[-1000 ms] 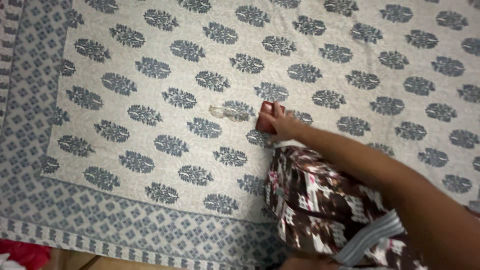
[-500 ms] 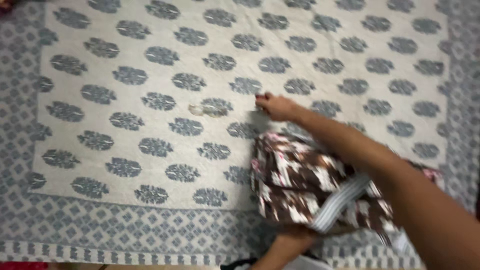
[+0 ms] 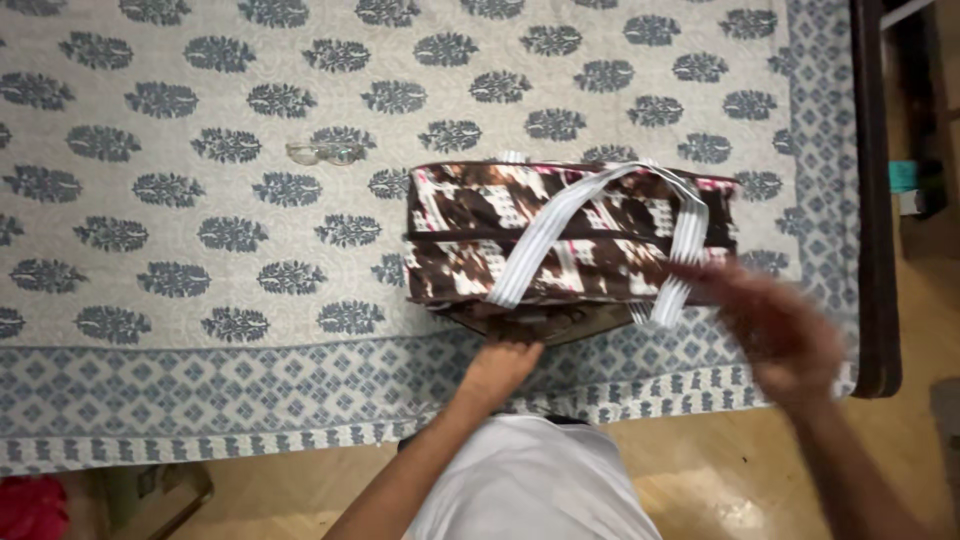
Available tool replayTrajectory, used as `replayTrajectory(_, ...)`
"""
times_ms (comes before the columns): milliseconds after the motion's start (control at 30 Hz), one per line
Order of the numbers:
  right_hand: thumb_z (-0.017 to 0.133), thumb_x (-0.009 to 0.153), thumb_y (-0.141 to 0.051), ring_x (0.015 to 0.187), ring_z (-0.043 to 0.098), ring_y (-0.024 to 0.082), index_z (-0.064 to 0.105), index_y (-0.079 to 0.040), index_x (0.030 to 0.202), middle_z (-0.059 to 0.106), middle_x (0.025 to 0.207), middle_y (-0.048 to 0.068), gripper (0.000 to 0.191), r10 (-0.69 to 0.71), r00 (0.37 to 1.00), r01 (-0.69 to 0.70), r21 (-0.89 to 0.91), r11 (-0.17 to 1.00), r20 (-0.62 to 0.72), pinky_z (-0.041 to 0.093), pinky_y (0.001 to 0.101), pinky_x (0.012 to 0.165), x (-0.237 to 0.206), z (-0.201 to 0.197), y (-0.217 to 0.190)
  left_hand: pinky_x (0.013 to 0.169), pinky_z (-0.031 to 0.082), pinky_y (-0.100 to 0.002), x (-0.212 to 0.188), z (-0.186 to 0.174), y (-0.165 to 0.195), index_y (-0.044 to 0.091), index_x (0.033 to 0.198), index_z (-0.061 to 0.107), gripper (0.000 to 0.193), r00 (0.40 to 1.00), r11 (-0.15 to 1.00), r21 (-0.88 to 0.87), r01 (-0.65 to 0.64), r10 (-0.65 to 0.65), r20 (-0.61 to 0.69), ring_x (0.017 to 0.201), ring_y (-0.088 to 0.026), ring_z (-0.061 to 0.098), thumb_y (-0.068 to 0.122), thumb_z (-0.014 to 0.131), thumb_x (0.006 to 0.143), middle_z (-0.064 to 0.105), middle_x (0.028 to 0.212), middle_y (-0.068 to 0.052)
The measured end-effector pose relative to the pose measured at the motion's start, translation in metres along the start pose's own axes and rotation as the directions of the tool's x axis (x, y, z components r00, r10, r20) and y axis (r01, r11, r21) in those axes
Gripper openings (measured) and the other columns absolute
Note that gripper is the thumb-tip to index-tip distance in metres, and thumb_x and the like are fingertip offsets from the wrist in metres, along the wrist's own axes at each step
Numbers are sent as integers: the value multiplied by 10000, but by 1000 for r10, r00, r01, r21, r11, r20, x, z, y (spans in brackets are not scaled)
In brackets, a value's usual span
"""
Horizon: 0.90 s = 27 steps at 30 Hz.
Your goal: The person packs a patterned duffel bag on a bed, placing a laptop, water bottle, umbrella, wallet, glasses, charger cable, watch and flashlight into it one at a time, then zips the bag closed and adjusts it. At the end they unzip the bag and take the water bottle out onto the bed.
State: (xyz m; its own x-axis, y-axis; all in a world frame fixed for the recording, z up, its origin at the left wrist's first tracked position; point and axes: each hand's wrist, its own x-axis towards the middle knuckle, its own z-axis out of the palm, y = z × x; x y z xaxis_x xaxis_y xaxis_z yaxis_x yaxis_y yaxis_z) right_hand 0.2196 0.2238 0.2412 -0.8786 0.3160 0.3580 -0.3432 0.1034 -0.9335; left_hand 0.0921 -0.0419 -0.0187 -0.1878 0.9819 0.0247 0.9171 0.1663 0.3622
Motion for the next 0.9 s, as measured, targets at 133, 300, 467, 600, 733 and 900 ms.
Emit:
replayTrajectory(133,706,729,96,1180,683,318,639,-125,1309,639,1358,111,624,238,971,-148,-704,695,31,600,372,861,-75,25,38,946,537,-461,2,-8,4,70,1085,650,249,992,995,-45,94,-97,-85,1049,-318,676,90,608,840,703,1030,-144)
replayTrajectory(300,678,775,23,1018,707,297,637,-88,1322,691,1279,116,559,291,922,114,-900,421,253,596,401,802,-82,49,115,874,536,-442,4,-18,13,42,993,690,245,957,991,9,134,-127,-261,1092,-341,657,80,623,761,685,1121,-152)
replayTrajectory(467,624,759,-25,1065,690,353,606,-82,1356,674,1254,174,600,400,850,243,-929,279,342,584,455,862,-52,56,164,843,570,-435,8,-19,15,46,1021,697,225,968,982,-11,188,-187,-166,1088,-309,674,58,620,811,692,1090,-122)
replayTrajectory(600,619,851,-122,1117,643,413,536,-39,1368,613,1297,258,530,604,754,200,-966,166,260,529,535,915,-44,69,183,791,586,-432,15,-16,11,48,1089,688,269,973,978,2,207,-206,-108,968,-308,709,33,609,833,715,1021,-128)
replayTrajectory(733,558,981,-93,1180,591,491,434,63,1454,558,1336,368,513,529,778,188,-928,321,340,479,546,998,-38,74,194,724,583,-441,20,-20,8,25,1250,643,442,974,980,9,200,-198,-106,880,-329,712,14,609,810,717,948,-152)
replayTrajectory(900,588,744,-18,1203,583,477,411,-32,1462,569,1338,317,739,501,805,53,-881,470,316,482,489,1013,-44,56,191,805,581,-412,11,-29,5,53,1021,665,198,980,987,20,157,-153,-129,958,-294,711,46,619,828,726,986,-121)
